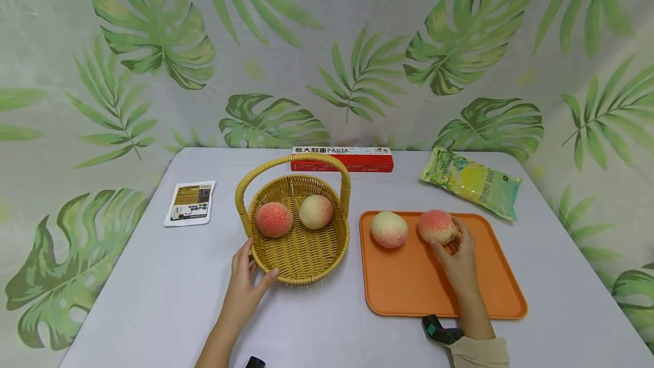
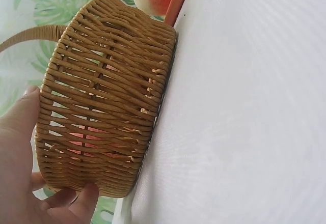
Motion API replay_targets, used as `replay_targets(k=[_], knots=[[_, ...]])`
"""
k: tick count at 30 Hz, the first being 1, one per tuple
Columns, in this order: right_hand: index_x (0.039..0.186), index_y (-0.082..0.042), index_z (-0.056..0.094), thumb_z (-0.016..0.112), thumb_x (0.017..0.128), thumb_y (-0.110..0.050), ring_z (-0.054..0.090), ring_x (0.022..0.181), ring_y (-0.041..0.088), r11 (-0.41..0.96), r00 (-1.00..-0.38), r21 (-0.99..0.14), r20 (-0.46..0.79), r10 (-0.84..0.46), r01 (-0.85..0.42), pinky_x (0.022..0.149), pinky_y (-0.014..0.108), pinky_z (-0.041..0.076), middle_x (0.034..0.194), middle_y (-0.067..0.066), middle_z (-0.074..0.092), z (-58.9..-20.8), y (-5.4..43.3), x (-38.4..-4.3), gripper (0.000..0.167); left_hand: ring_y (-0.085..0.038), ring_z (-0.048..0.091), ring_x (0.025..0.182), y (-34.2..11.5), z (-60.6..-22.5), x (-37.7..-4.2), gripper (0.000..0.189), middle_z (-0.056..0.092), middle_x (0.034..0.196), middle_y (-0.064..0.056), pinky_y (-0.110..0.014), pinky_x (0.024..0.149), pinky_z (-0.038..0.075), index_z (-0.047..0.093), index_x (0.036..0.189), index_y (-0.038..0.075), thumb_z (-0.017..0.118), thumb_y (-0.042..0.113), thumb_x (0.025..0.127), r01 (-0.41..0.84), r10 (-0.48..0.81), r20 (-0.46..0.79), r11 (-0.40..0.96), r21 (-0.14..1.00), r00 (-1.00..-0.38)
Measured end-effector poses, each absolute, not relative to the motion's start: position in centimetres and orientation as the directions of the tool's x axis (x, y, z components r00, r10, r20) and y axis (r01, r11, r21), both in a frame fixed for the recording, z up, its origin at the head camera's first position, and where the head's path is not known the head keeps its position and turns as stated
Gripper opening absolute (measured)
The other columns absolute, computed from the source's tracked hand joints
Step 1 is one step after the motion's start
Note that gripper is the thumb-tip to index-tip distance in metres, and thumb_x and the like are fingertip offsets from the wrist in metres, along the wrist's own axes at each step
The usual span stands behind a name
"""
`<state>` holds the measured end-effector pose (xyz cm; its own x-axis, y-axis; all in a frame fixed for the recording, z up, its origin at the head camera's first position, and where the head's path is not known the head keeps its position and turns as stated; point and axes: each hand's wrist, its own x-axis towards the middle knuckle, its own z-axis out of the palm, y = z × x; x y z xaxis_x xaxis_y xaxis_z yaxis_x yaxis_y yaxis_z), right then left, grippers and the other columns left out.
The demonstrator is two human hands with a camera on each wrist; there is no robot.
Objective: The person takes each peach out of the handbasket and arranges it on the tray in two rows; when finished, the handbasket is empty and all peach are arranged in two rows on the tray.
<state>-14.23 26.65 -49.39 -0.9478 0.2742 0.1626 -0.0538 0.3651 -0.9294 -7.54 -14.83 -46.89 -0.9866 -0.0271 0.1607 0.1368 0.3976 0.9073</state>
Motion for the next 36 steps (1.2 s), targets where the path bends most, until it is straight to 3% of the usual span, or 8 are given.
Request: replay_targets(k=[3, 9, 15, 17, 23, 26, 30, 36], knots=[[0.137, -0.004, 0.027, 0.064, 0.082, -0.003, 0.041, 0.104, 0.02, 0.377, -0.944, -0.923, 0.191, 0.268, -0.079, 0.081, 0.005, 0.038, 0.13, 0.017, 0.024, -49.4, 26.6, -14.2, 0.066, -0.03, 0.03, 0.124, -15.1, -47.9, -7.8, 0.084, 0.018, 0.139, -0.018, -0.035, 0.1, 0.031, 0.012, 0.144, 0.011, 0.067, 0.022, 0.082, 0.137, -0.028, 0.161, 0.4, 0.906, -0.986], [0.136, -0.004, 0.028, 0.063, 0.084, -0.007, 0.041, 0.107, 0.031, 0.382, -0.936, -0.914, 0.244, 0.253, -0.135, 0.082, 0.006, 0.038, 0.132, 0.019, 0.025, -49.7, 26.6, -14.3, 0.063, -0.029, 0.03, 0.124, -15.1, -48.2, -7.8, 0.085, 0.019, 0.139, -0.017, -0.033, 0.1, 0.033, 0.013, 0.144, 0.012, 0.069, 0.024, 0.08, 0.147, -0.036, 0.176, 0.395, 0.907, -0.984], [0.137, -0.005, 0.026, 0.063, 0.084, -0.008, 0.04, 0.11, 0.027, 0.366, -0.943, -0.924, 0.212, 0.258, -0.107, 0.085, 0.008, 0.037, 0.133, 0.014, 0.026, -49.4, 26.6, -14.1, 0.065, -0.028, 0.031, 0.123, -15.1, -48.0, -7.8, 0.084, 0.019, 0.138, -0.017, -0.031, 0.099, 0.033, 0.014, 0.143, 0.01, 0.068, 0.025, 0.081, 0.151, -0.034, 0.18, 0.402, 0.903, -0.983], [0.138, -0.005, 0.024, 0.063, 0.084, -0.008, 0.04, 0.111, 0.027, 0.354, -0.945, -0.931, 0.192, 0.267, -0.089, 0.089, 0.012, 0.038, 0.134, 0.013, 0.026, -49.2, 26.5, -14.0, 0.067, -0.027, 0.031, 0.123, -15.1, -48.0, -7.8, 0.084, 0.02, 0.138, -0.017, -0.031, 0.099, 0.033, 0.014, 0.143, 0.01, 0.068, 0.025, 0.081, 0.154, -0.033, 0.183, 0.402, 0.903, -0.983], [0.141, -0.004, 0.016, 0.063, 0.085, -0.012, 0.031, 0.119, 0.037, 0.349, -0.937, -0.936, 0.156, 0.312, -0.039, 0.101, 0.046, 0.031, 0.139, 0.017, 0.019, -48.1, 26.2, -13.5, 0.074, -0.027, 0.033, 0.122, -15.1, -48.1, -7.8, 0.084, 0.02, 0.138, -0.017, -0.031, 0.099, 0.034, 0.014, 0.143, 0.01, 0.068, 0.024, 0.081, 0.155, -0.035, 0.184, 0.398, 0.904, -0.982], [0.141, -0.006, 0.017, 0.064, 0.084, -0.015, 0.026, 0.123, 0.036, 0.39, -0.92, -0.919, 0.192, 0.341, -0.047, 0.103, 0.048, 0.026, 0.14, 0.015, 0.02, -47.2, 25.9, -13.2, 0.075, -0.027, 0.033, 0.121, -15.1, -48.1, -7.8, 0.084, 0.02, 0.138, -0.017, -0.032, 0.099, 0.034, 0.014, 0.143, 0.01, 0.068, 0.023, 0.081, 0.152, -0.038, 0.182, 0.398, 0.905, -0.983], [0.141, -0.01, 0.021, 0.066, 0.082, -0.01, 0.024, 0.125, 0.029, 0.399, -0.907, -0.908, 0.271, 0.323, -0.129, 0.106, 0.042, 0.022, 0.14, 0.009, 0.022, -44.8, 24.7, -12.4, 0.073, -0.027, 0.033, 0.121, -15.0, -48.2, -7.8, 0.084, 0.02, 0.138, -0.017, -0.032, 0.099, 0.034, 0.014, 0.144, 0.011, 0.069, 0.023, 0.081, 0.149, -0.04, 0.18, 0.398, 0.905, -0.983], [0.137, 0.001, 0.025, 0.065, 0.075, 0.012, 0.027, 0.124, 0.021, 0.369, -0.874, -0.849, 0.459, 0.162, -0.377, 0.106, 0.033, 0.026, 0.137, 0.014, 0.026, -39.1, 20.8, -11.0, 0.074, -0.026, 0.032, 0.122, -15.1, -48.2, -7.9, 0.084, 0.02, 0.138, -0.017, -0.031, 0.099, 0.033, 0.014, 0.144, 0.012, 0.068, 0.023, 0.081, 0.152, -0.038, 0.181, 0.395, 0.906, -0.983]])
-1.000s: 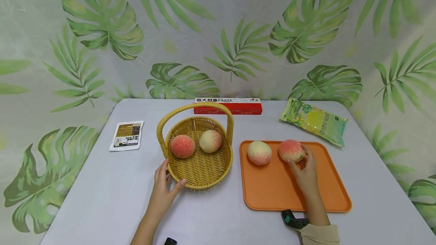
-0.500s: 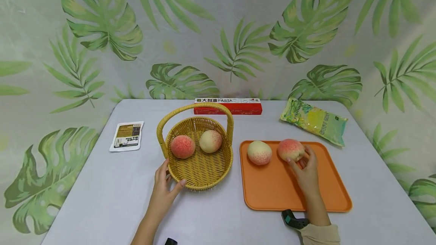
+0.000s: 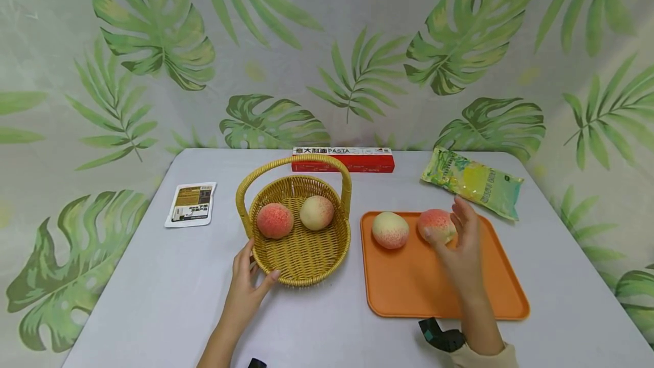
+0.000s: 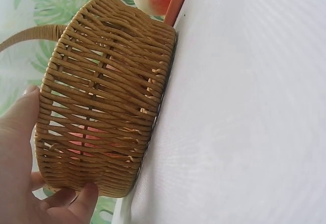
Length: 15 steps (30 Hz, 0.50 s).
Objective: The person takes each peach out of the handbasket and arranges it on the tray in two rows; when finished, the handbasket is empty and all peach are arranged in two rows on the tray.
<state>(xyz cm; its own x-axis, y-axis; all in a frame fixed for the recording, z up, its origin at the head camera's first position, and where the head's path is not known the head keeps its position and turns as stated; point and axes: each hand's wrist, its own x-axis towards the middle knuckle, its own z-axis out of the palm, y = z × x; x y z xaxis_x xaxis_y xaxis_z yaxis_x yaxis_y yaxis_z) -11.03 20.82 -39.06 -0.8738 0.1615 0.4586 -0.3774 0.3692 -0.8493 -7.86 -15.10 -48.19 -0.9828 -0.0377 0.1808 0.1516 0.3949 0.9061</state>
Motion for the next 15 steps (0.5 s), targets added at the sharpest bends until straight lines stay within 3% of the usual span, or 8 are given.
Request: replay_targets(k=[4, 7, 12, 15], knots=[[0.136, 0.001, 0.028, 0.069, 0.069, 0.016, 0.029, 0.125, 0.02, 0.347, -0.801, -0.744, 0.598, -0.035, -0.571, 0.105, 0.028, 0.027, 0.138, 0.012, 0.029, -38.2, 18.6, -11.4, 0.08, -0.028, 0.032, 0.123, -15.2, -48.3, -7.9, 0.083, 0.02, 0.138, -0.017, -0.033, 0.1, 0.033, 0.014, 0.144, 0.013, 0.067, 0.022, 0.082, 0.155, -0.035, 0.183, 0.391, 0.907, -0.982], [0.135, 0.002, 0.03, 0.073, 0.069, 0.006, 0.03, 0.125, 0.025, 0.285, -0.745, -0.692, 0.648, -0.159, -0.663, 0.105, 0.031, 0.028, 0.139, 0.013, 0.03, -38.1, 16.5, -11.9, 0.078, -0.029, 0.031, 0.123, -15.2, -48.3, -7.9, 0.083, 0.02, 0.138, -0.017, -0.033, 0.1, 0.033, 0.013, 0.144, 0.013, 0.067, 0.023, 0.082, 0.152, -0.034, 0.18, 0.391, 0.908, -0.983], [0.134, 0.001, 0.032, 0.073, 0.075, -0.018, 0.029, 0.126, 0.028, 0.247, -0.705, -0.662, 0.636, -0.313, -0.707, 0.104, 0.034, 0.028, 0.138, 0.017, 0.031, -39.2, 12.9, -13.0, 0.075, -0.028, 0.032, 0.122, -15.2, -48.2, -7.9, 0.084, 0.02, 0.138, -0.017, -0.032, 0.099, 0.033, 0.013, 0.144, 0.012, 0.068, 0.024, 0.081, 0.146, -0.037, 0.174, 0.397, 0.906, -0.984], [0.136, -0.001, 0.031, 0.075, 0.073, -0.017, 0.028, 0.127, 0.026, 0.275, -0.719, -0.67, 0.586, -0.374, -0.689, 0.105, 0.036, 0.027, 0.139, 0.015, 0.032, -40.2, 11.1, -13.5, 0.079, -0.029, 0.032, 0.121, -15.1, -48.1, -7.8, 0.085, 0.02, 0.138, -0.018, -0.034, 0.099, 0.033, 0.013, 0.144, 0.011, 0.068, 0.023, 0.081, 0.149, -0.034, 0.176, 0.389, 0.909, -0.984]])
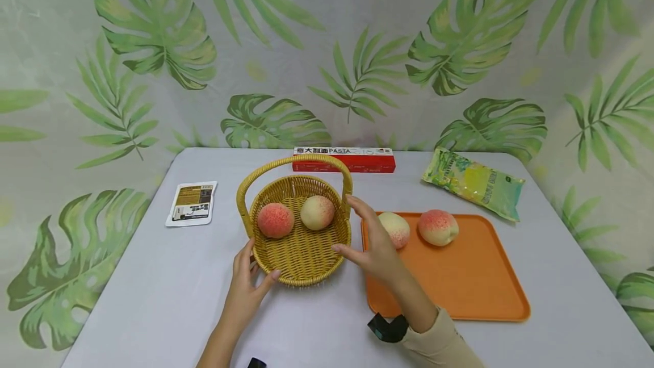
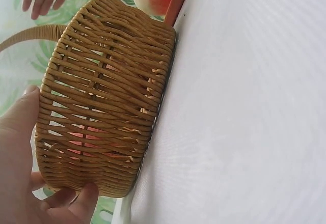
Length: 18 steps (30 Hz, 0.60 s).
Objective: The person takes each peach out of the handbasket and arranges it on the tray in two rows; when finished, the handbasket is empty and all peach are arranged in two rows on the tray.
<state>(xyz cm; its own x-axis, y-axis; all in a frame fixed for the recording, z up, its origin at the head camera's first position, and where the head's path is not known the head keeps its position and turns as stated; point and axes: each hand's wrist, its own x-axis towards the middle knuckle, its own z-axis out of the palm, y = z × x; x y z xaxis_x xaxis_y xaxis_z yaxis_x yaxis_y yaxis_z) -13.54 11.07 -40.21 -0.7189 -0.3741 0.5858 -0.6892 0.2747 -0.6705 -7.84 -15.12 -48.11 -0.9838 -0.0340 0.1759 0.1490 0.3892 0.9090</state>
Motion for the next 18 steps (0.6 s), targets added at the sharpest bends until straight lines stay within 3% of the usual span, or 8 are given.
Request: replay_targets(k=[8, 18], knots=[[0.14, -0.008, 0.026, 0.078, 0.07, -0.018, 0.026, 0.129, 0.019, 0.336, -0.793, -0.734, 0.449, -0.412, -0.59, 0.105, 0.039, 0.025, 0.142, 0.008, 0.03, -42.5, 8.2, -15.1, 0.088, -0.027, 0.033, 0.121, -15.1, -48.1, -7.8, 0.085, 0.02, 0.138, -0.016, -0.033, 0.099, 0.034, 0.014, 0.144, 0.012, 0.069, 0.024, 0.081, 0.15, -0.042, 0.18, 0.391, 0.908, -0.983], [0.141, -0.011, 0.024, 0.078, 0.07, -0.016, 0.029, 0.127, 0.018, 0.398, -0.83, -0.741, 0.393, -0.395, -0.541, 0.104, 0.037, 0.028, 0.141, 0.006, 0.03, -44.1, 7.0, -16.3, 0.09, -0.029, 0.032, 0.122, -15.2, -48.2, -7.8, 0.085, 0.02, 0.138, -0.018, -0.037, 0.099, 0.035, 0.014, 0.144, 0.012, 0.069, 0.024, 0.08, 0.16, -0.037, 0.19, 0.394, 0.905, -0.981]])
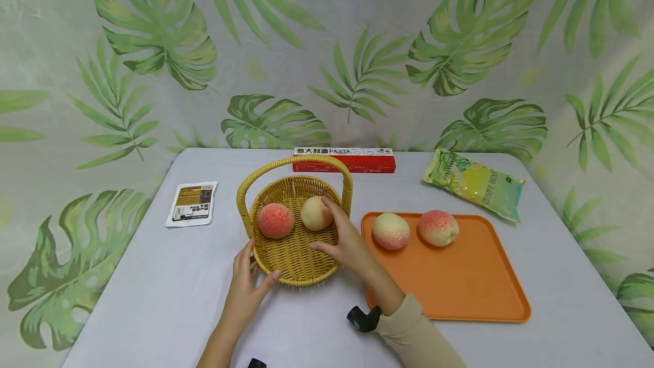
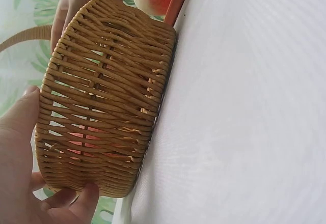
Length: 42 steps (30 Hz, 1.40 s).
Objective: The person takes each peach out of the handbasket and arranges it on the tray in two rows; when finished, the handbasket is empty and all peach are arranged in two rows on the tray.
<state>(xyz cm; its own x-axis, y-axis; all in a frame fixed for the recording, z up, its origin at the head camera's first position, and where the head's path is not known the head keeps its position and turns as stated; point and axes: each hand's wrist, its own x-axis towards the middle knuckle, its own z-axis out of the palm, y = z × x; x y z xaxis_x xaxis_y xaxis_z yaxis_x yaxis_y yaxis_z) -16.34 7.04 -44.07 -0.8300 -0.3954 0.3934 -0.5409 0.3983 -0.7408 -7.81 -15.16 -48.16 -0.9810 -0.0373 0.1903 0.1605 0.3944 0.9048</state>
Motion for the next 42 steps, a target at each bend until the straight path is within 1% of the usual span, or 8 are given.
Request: replay_targets(k=[5, 10, 22, 26, 37, 42], knots=[[0.141, -0.011, 0.024, 0.077, 0.071, -0.019, 0.032, 0.126, 0.019, 0.427, -0.838, -0.733, 0.373, -0.398, -0.529, 0.103, 0.037, 0.031, 0.14, 0.008, 0.031, -44.2, 6.9, -16.8, 0.089, -0.028, 0.032, 0.122, -15.1, -48.1, -7.9, 0.084, 0.02, 0.138, -0.017, -0.034, 0.099, 0.034, 0.014, 0.144, 0.012, 0.069, 0.024, 0.081, 0.156, -0.039, 0.186, 0.391, 0.907, -0.982], [0.141, -0.008, 0.024, 0.077, 0.071, -0.021, 0.034, 0.124, 0.022, 0.459, -0.847, -0.726, 0.336, -0.412, -0.512, 0.101, 0.038, 0.033, 0.139, 0.011, 0.033, -44.0, 6.7, -17.3, 0.089, -0.027, 0.031, 0.123, -15.1, -47.9, -7.8, 0.084, 0.02, 0.138, -0.017, -0.033, 0.099, 0.034, 0.014, 0.144, 0.011, 0.069, 0.023, 0.081, 0.155, -0.039, 0.184, 0.388, 0.908, -0.982], [0.14, -0.005, 0.025, 0.077, 0.071, -0.014, 0.032, 0.125, 0.024, 0.487, -0.849, -0.724, 0.267, -0.455, -0.488, 0.103, 0.039, 0.03, 0.14, 0.013, 0.031, -43.5, 6.3, -18.7, 0.087, -0.027, 0.031, 0.123, -15.1, -47.9, -7.8, 0.084, 0.02, 0.138, -0.017, -0.033, 0.099, 0.034, 0.014, 0.144, 0.011, 0.068, 0.023, 0.081, 0.151, -0.037, 0.179, 0.389, 0.909, -0.983], [0.14, -0.005, 0.025, 0.077, 0.072, -0.015, 0.032, 0.125, 0.023, 0.495, -0.857, -0.734, 0.236, -0.457, -0.466, 0.103, 0.039, 0.03, 0.14, 0.013, 0.031, -43.3, 6.1, -19.0, 0.087, -0.028, 0.03, 0.123, -15.1, -47.9, -7.8, 0.084, 0.019, 0.138, -0.017, -0.034, 0.099, 0.034, 0.014, 0.144, 0.011, 0.068, 0.022, 0.081, 0.151, -0.037, 0.179, 0.387, 0.91, -0.983], [0.139, -0.006, 0.026, 0.077, 0.072, -0.018, 0.042, 0.116, 0.024, 0.493, -0.863, -0.755, 0.191, -0.467, -0.433, 0.097, 0.04, 0.038, 0.137, 0.013, 0.034, -43.0, 5.7, -20.0, 0.085, -0.028, 0.032, 0.122, -15.1, -47.9, -7.8, 0.084, 0.019, 0.138, -0.017, -0.034, 0.099, 0.034, 0.013, 0.144, 0.01, 0.068, 0.023, 0.081, 0.149, -0.038, 0.177, 0.385, 0.911, -0.984], [0.139, -0.006, 0.028, 0.077, 0.072, -0.02, 0.038, 0.119, 0.025, 0.517, -0.866, -0.747, 0.155, -0.475, -0.418, 0.097, 0.04, 0.037, 0.14, 0.011, 0.029, -43.0, 5.7, -20.4, 0.084, -0.029, 0.033, 0.121, -15.1, -47.9, -7.8, 0.084, 0.02, 0.138, -0.018, -0.034, 0.099, 0.034, 0.014, 0.144, 0.01, 0.068, 0.022, 0.081, 0.151, -0.038, 0.18, 0.39, 0.908, -0.983]])
